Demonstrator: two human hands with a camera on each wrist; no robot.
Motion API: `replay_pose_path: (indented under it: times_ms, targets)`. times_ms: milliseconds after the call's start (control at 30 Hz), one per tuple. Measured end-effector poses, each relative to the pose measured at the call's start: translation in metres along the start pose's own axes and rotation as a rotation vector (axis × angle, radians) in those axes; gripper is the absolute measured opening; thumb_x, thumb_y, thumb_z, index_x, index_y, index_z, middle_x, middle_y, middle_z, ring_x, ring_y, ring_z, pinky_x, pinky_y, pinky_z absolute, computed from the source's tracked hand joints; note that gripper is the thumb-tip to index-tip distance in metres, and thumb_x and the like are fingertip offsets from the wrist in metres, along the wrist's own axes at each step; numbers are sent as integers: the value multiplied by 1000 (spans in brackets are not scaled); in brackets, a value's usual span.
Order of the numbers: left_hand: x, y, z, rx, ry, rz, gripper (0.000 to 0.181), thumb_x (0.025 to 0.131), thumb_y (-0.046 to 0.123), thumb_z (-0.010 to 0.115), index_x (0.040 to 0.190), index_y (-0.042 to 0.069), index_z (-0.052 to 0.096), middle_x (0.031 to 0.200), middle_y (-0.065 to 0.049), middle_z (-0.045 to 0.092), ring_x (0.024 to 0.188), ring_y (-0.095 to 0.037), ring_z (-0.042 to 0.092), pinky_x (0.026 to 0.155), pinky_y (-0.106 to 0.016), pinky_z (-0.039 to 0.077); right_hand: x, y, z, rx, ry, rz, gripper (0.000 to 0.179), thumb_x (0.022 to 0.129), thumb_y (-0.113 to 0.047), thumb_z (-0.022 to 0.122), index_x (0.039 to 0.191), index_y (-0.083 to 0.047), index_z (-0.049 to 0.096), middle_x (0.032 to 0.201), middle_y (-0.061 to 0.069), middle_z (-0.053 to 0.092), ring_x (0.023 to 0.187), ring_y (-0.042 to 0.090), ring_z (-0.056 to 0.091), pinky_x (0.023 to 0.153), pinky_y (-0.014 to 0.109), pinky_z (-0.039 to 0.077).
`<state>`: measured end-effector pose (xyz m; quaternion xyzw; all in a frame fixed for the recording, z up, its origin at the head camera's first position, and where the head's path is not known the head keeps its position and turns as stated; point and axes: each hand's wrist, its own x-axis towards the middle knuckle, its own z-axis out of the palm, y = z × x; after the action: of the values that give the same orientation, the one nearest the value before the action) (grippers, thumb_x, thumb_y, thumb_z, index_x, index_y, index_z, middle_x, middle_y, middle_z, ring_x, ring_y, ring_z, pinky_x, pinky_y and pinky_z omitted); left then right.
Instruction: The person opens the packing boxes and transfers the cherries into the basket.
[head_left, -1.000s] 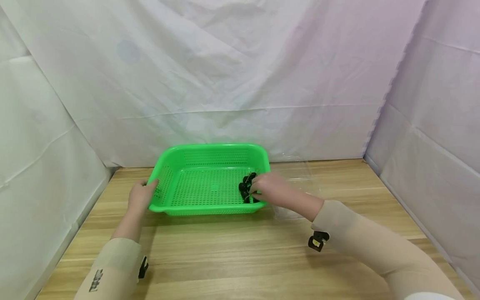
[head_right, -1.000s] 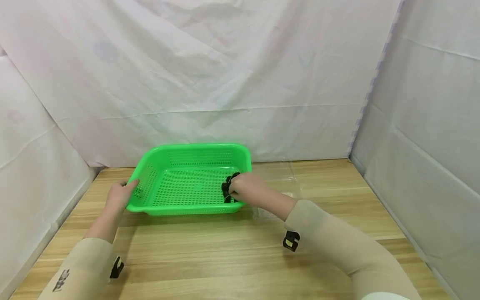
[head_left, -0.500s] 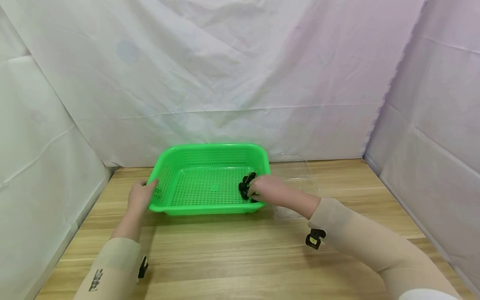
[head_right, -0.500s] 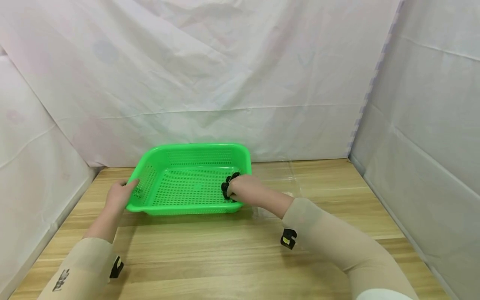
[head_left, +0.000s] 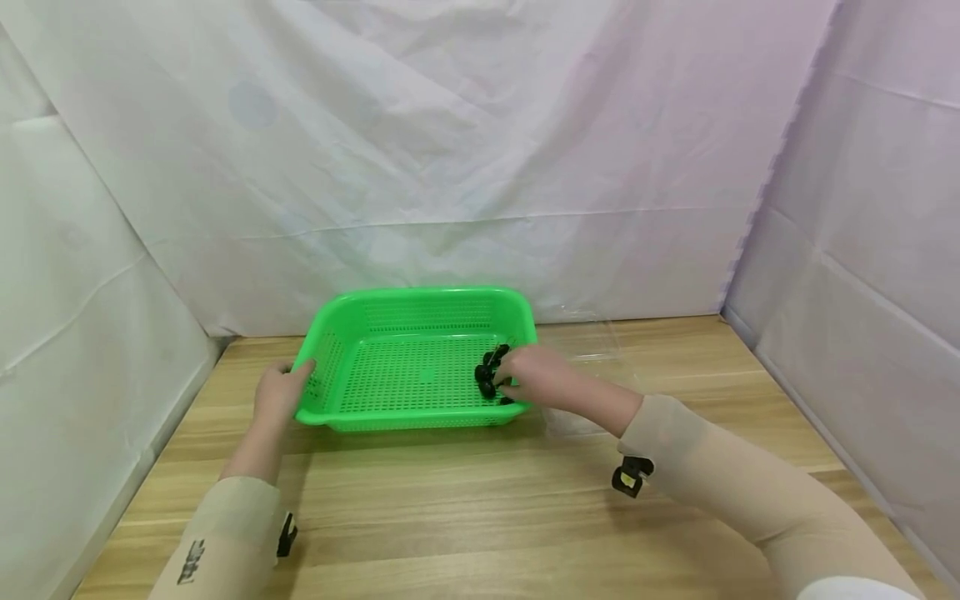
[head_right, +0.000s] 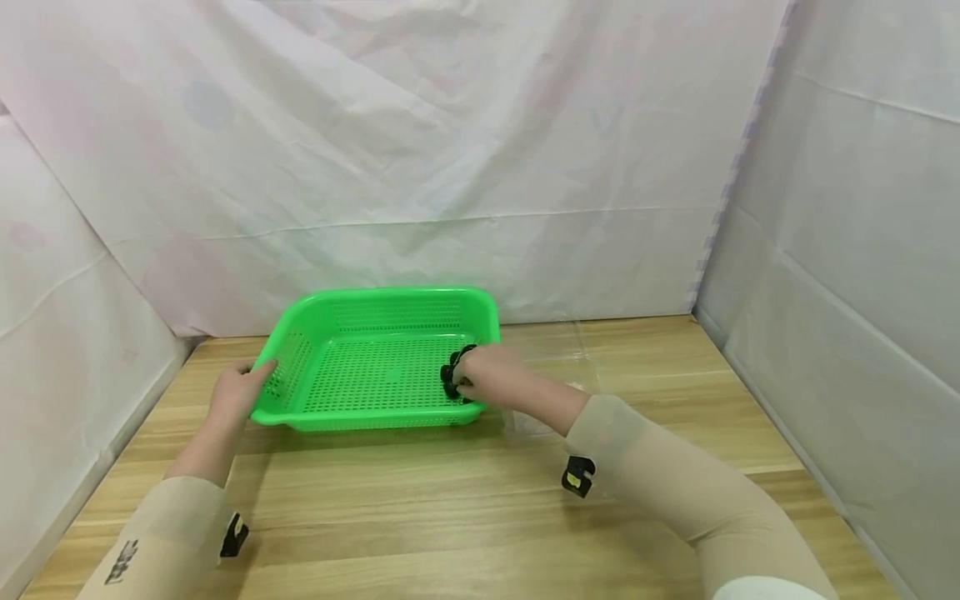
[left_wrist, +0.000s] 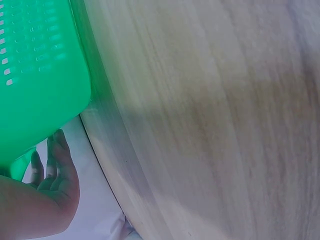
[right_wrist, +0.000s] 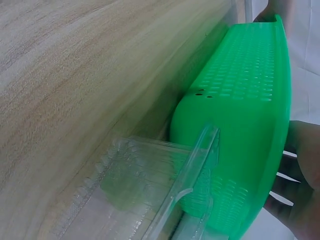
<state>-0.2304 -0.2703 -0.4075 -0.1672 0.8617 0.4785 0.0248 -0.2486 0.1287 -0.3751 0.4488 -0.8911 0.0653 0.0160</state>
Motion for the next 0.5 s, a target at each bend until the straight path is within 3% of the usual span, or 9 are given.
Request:
replay_pose_path:
  times_ms: [233,500]
  targets:
    - [-2,1,0,-15,29,-6,78,99,50,42,145,-12,29,137,-32,41,116,-39,47,88,-46,46,-5,1,-8,-23,57,53,7,88,-16,71,86,-11,75,81,-3,68,75,12,63,66,27,52]
    - [-7,4,3,115,208,56,67,95,49,54,137,-2,44,130,-24,51,108,-40,53,83,-49,44,-13,5,-13,-51,149,107,8,89,-17,70,86,-12,76,85,-2,71,77,13,65,70,30,53]
